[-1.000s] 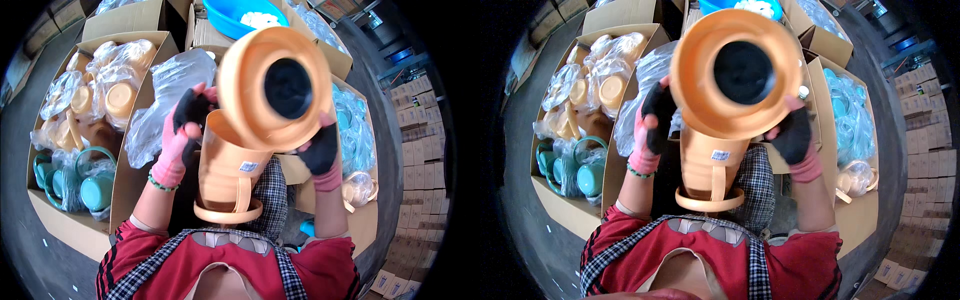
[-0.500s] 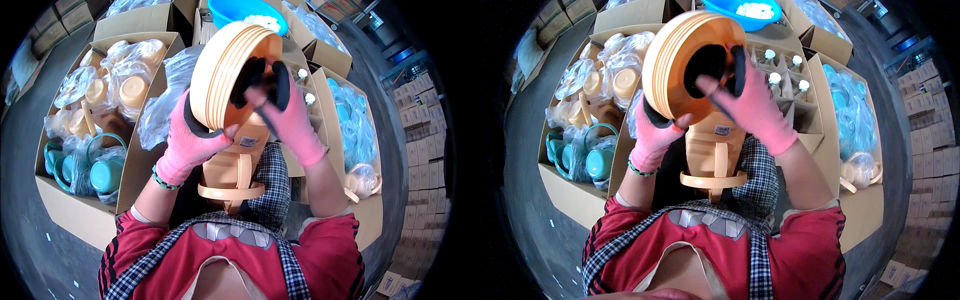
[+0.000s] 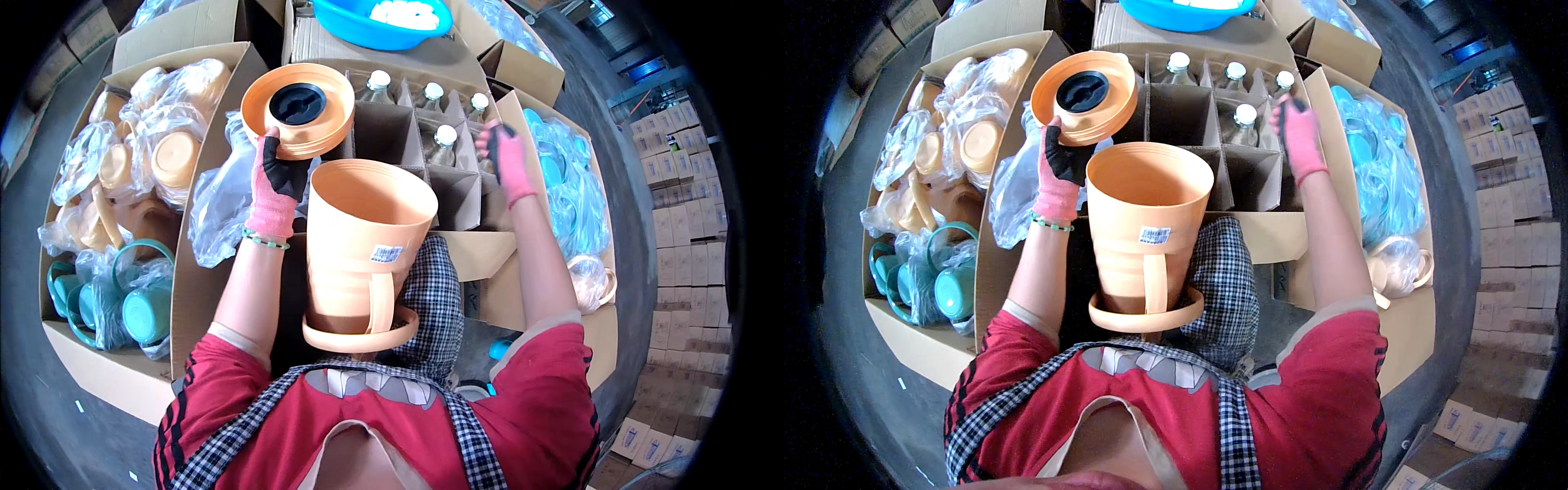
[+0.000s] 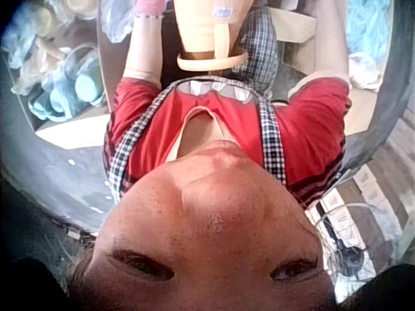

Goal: The person assembles plastic pitchers by inserting a glass inner jug into the plastic body and securing the lid. They then wrap each assembled unit in a clear plastic bag and place it into a cardboard box. The process is repeated for multiple beige and teal pitchers.

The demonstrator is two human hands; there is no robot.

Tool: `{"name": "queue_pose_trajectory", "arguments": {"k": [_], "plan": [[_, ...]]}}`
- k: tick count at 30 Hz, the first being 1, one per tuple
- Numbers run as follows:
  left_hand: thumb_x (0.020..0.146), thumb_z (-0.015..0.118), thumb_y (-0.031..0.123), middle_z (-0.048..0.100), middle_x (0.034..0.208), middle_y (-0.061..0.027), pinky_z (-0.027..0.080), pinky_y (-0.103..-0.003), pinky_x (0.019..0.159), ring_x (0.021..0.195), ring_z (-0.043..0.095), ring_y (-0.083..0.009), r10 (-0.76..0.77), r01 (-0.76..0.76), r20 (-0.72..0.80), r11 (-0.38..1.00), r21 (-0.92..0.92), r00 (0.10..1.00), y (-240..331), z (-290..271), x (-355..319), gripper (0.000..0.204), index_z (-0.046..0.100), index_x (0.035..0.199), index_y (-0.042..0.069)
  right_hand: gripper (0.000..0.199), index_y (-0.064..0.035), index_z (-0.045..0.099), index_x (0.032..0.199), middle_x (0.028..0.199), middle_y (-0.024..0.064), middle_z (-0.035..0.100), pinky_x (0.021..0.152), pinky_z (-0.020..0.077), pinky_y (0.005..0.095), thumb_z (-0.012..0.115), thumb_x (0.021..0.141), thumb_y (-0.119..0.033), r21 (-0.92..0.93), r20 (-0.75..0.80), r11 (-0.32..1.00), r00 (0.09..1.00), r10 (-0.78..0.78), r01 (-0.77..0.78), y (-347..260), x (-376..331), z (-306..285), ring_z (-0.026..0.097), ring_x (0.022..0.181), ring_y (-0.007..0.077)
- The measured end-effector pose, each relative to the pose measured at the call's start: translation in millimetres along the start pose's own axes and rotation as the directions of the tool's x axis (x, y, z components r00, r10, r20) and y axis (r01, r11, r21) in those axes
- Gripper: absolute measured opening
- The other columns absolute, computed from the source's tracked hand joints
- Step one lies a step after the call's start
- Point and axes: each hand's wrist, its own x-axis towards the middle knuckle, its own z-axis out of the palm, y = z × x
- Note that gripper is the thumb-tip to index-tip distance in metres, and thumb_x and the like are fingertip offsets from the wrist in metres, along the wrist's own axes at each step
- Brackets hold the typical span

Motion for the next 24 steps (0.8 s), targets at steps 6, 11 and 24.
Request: {"name": "queue_pose_trajectory", "arguments": {"k": [6,11,24], "plan": [[0.083,0.050,0.023,0.052,0.111,-0.0124,0.036,-0.044,0.094,0.105,0.048,-0.0275,-0.229,0.234,0.215,0.972,0.002,0.949,-11.3,-2.3,4.1,0.033,0.046,0.110,0.005,0.053,-0.0045,0.047,0.112,0.105,0.0222,0.052,0.086,0.0399,0.0390,0.054,0.076,-0.043,-0.909,0.145,0.361,0.970,-0.195,0.209,69.8,49.2,45.1,0.051,0.099,0.0344],[0.080,0.052,0.022,0.051,0.114,-0.0145,0.034,-0.046,0.094,0.105,0.048,-0.0314,-0.344,0.350,0.125,0.937,-0.026,0.931,-9.2,-11.8,9.1,0.040,0.044,0.115,0.004,0.068,-0.0047,0.036,0.123,0.108,0.0211,0.052,0.089,0.0387,0.0395,0.061,0.071,-0.041,-0.951,0.256,0.205,0.962,0.091,0.233,81.9,76.3,65.1,0.049,0.102,0.0340],[0.076,0.053,0.020,0.056,0.101,-0.0116,0.037,-0.045,0.090,0.099,0.051,-0.0281,-0.199,0.196,0.018,0.974,0.116,0.980,-7.9,-6.4,10.5,0.028,0.052,0.100,0.005,0.065,-0.0009,0.049,0.109,0.110,0.0193,0.053,0.086,0.0421,0.0375,0.068,0.063,-0.041,-0.957,0.227,0.221,0.959,0.167,0.187,48.1,53.3,55.7,0.052,0.101,0.0303]]}}
